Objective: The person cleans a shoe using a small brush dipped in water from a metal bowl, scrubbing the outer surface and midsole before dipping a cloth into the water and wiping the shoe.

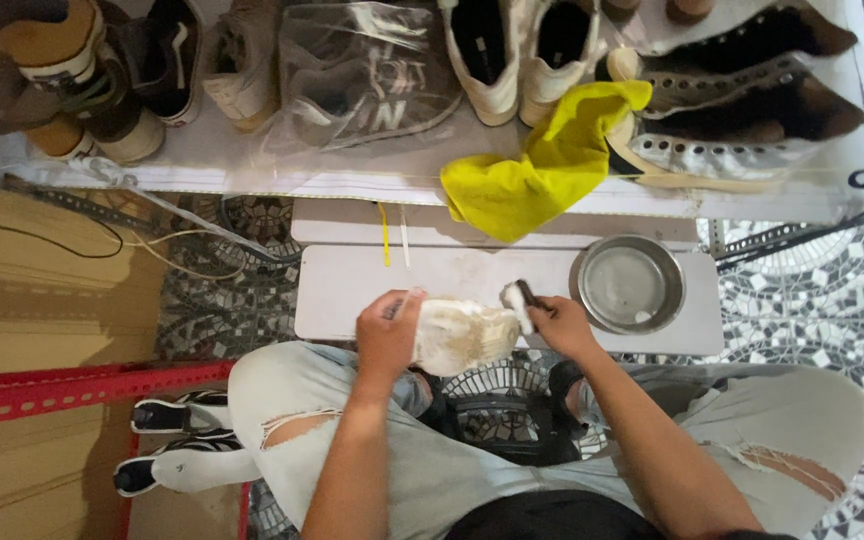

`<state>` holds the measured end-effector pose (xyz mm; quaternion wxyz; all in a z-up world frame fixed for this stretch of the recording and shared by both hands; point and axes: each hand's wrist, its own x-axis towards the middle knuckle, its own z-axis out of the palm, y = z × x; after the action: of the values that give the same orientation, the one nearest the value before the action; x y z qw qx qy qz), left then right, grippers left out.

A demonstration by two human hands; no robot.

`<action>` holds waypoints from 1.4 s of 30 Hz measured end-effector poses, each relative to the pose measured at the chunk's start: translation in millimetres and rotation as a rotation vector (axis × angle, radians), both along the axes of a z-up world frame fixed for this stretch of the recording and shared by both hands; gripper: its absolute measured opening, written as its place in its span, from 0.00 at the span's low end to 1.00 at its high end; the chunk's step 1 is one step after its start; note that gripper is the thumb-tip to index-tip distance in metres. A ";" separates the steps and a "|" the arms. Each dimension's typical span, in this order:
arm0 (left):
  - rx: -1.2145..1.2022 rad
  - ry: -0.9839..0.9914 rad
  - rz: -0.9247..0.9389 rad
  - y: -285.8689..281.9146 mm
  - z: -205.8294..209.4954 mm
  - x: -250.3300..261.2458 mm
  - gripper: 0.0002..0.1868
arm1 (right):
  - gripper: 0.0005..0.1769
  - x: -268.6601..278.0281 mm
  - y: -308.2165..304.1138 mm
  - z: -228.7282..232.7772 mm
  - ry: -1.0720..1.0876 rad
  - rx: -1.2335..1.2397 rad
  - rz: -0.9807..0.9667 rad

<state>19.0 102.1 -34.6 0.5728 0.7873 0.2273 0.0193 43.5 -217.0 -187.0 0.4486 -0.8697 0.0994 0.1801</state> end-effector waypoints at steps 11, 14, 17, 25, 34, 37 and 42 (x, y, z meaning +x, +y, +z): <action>0.029 -0.108 -0.060 -30.0 28.0 -1.5 0.22 | 0.23 3.5 37.8 106.8 0.059 0.409 -0.036; 0.008 -0.072 -0.040 -36.8 32.9 5.4 0.26 | 0.17 8.2 31.6 78.5 -0.037 0.451 0.017; 0.009 -0.068 -0.023 -40.7 30.2 3.6 0.29 | 0.15 -9.1 42.4 108.9 -0.180 0.471 0.060; -0.267 -0.097 0.067 -64.7 -22.4 5.6 0.39 | 0.23 -45.4 45.6 114.1 -0.358 0.419 0.013; -0.098 -0.540 -0.310 -76.1 34.0 -7.0 0.57 | 0.22 -47.9 34.9 110.1 -0.280 0.453 -0.175; 0.011 -0.569 -0.603 -63.4 36.4 1.0 0.70 | 0.21 -46.3 29.6 101.0 -0.267 0.426 -0.215; 0.153 -0.171 -0.769 -64.2 28.7 2.1 0.72 | 0.15 -62.2 36.3 145.2 -0.476 0.430 -0.170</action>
<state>21.1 37.9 -5.9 0.4949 0.8508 -0.1348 -0.1142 -18.7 -180.7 -41.7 0.6460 -0.7613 0.0237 -0.0494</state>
